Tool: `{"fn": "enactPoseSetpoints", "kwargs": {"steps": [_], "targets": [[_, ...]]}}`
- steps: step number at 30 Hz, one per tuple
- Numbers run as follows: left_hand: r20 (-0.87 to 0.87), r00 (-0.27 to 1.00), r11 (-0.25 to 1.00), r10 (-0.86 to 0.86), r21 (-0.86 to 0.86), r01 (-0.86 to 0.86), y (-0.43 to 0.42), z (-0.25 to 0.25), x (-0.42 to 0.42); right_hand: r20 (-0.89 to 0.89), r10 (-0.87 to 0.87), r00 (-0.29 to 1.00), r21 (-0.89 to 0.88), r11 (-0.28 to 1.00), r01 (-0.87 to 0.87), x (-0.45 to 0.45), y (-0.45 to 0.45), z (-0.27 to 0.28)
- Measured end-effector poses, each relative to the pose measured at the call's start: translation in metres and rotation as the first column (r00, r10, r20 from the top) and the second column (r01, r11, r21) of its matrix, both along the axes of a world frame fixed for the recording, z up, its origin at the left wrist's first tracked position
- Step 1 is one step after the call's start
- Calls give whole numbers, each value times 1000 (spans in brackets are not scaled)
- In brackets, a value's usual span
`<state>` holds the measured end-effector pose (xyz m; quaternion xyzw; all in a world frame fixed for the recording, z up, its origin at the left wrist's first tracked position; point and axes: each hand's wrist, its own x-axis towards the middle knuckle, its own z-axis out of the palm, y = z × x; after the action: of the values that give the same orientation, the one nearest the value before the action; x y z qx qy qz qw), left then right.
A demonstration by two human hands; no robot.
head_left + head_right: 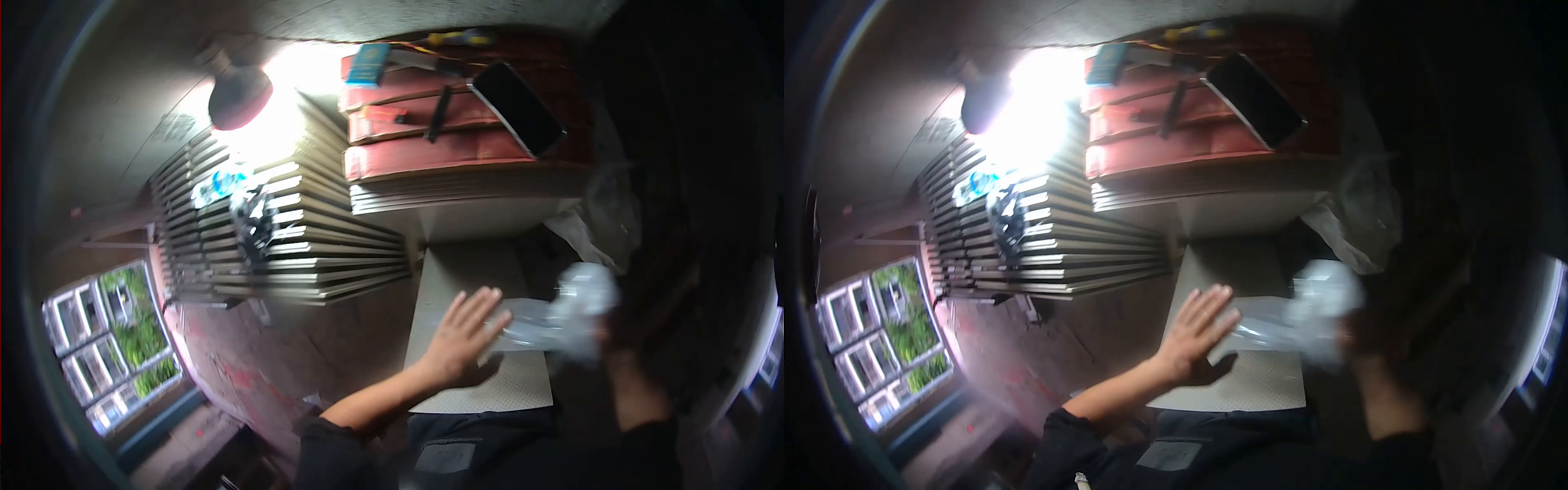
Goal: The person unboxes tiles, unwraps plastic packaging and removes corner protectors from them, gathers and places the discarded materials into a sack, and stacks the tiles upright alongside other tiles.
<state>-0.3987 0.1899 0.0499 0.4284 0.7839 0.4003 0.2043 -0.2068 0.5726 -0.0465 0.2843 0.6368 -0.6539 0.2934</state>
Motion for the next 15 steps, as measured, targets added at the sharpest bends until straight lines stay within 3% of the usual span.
{"fn": "enactPoseSetpoints", "kwargs": {"steps": [1,2,3,4,5,6,7,8,10,15], "targets": [[-92,984,989,150,29,-147,-11,-23,-12,60,-11,998,133,991,3,29,39,-1],[-128,918,915,376,205,-347,-21,-42,-36,103,-2,995,253,967,-24,60,75,-3],[-143,757,766,638,215,-605,-32,-72,-57,138,32,990,362,929,-81,97,107,-5],[217,405,400,888,69,-914,-29,-67,-82,151,200,968,474,845,-248,143,143,-15],[352,150,163,924,-8,-987,-26,-68,-111,295,-200,934,488,872,32,148,138,6],[511,88,112,855,-16,-994,-39,-91,-132,343,-448,825,728,682,67,182,147,4],[568,135,219,812,-82,-972,-61,-122,-144,408,-436,802,744,668,-16,196,152,21],[432,103,124,896,-21,-992,-46,-120,-148,472,-425,773,754,649,-104,206,158,41],[372,100,93,923,37,-995,-38,-118,-144,455,-483,748,779,623,-72,244,175,51],[307,66,60,949,29,-998,-37,-126,-137,450,-436,780,804,578,-141,241,175,39]]}}
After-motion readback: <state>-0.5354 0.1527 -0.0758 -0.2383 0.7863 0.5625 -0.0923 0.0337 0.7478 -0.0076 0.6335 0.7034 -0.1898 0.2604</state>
